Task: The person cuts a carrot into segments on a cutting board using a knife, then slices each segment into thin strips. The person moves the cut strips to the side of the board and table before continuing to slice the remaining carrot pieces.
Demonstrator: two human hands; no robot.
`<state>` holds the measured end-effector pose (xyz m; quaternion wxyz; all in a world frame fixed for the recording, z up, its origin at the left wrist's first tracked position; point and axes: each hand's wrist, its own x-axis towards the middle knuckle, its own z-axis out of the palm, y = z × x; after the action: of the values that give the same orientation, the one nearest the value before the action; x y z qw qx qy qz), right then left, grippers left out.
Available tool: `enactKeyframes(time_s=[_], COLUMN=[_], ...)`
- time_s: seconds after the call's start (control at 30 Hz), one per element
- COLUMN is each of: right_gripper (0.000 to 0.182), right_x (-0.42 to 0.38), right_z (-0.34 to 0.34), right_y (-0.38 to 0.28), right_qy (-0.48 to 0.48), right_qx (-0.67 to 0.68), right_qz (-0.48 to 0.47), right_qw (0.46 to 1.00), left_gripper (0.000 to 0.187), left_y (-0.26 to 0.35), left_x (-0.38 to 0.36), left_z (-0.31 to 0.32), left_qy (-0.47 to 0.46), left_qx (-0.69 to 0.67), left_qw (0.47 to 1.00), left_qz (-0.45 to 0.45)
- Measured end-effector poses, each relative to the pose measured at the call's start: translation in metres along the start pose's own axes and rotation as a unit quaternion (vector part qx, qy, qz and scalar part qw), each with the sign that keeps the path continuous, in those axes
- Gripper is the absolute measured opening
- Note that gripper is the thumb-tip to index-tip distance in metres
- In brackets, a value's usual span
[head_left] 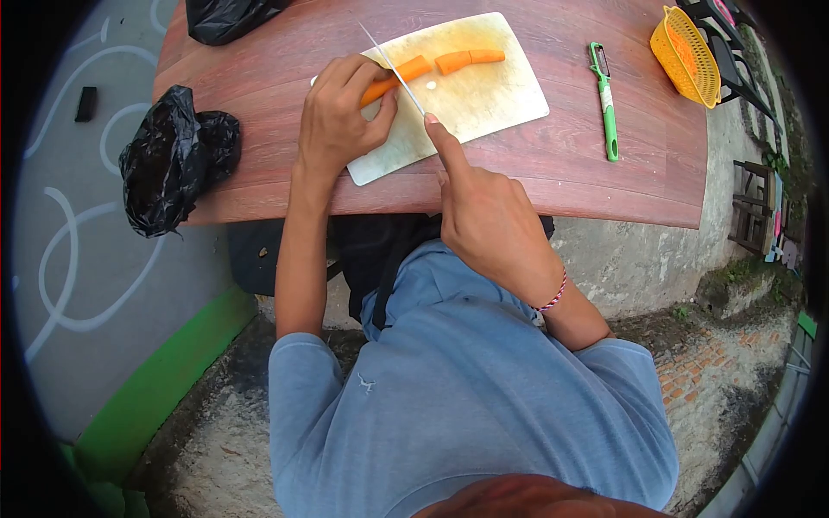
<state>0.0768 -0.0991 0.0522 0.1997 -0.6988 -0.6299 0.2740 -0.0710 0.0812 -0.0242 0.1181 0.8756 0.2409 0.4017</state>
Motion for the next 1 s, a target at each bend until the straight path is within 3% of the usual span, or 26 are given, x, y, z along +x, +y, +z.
enactKeyframes(time_s=[0.7, 0.87, 1.0], right_gripper=[0.059, 0.058, 0.058], right_x=[0.022, 0.022, 0.022], right_z=[0.017, 0.008, -0.001], right_y=[0.017, 0.019, 0.019], right_qy=[0.054, 0.036, 0.014], right_qx=[0.046, 0.062, 0.082], right_qz=[-0.038, -0.024, 0.0], right_qw=[0.997, 0.997, 0.997], left_gripper=[0.023, 0.027, 0.027], left_y=[-0.002, 0.009, -0.004], left_x=[-0.001, -0.005, -0.018], left_z=[-0.005, -0.017, -0.026], left_qy=[-0.003, -0.014, 0.023], left_qx=[0.065, 0.017, 0.02], left_qw=[0.998, 0.995, 0.995], left_qz=[-0.008, -0.095, -0.094])
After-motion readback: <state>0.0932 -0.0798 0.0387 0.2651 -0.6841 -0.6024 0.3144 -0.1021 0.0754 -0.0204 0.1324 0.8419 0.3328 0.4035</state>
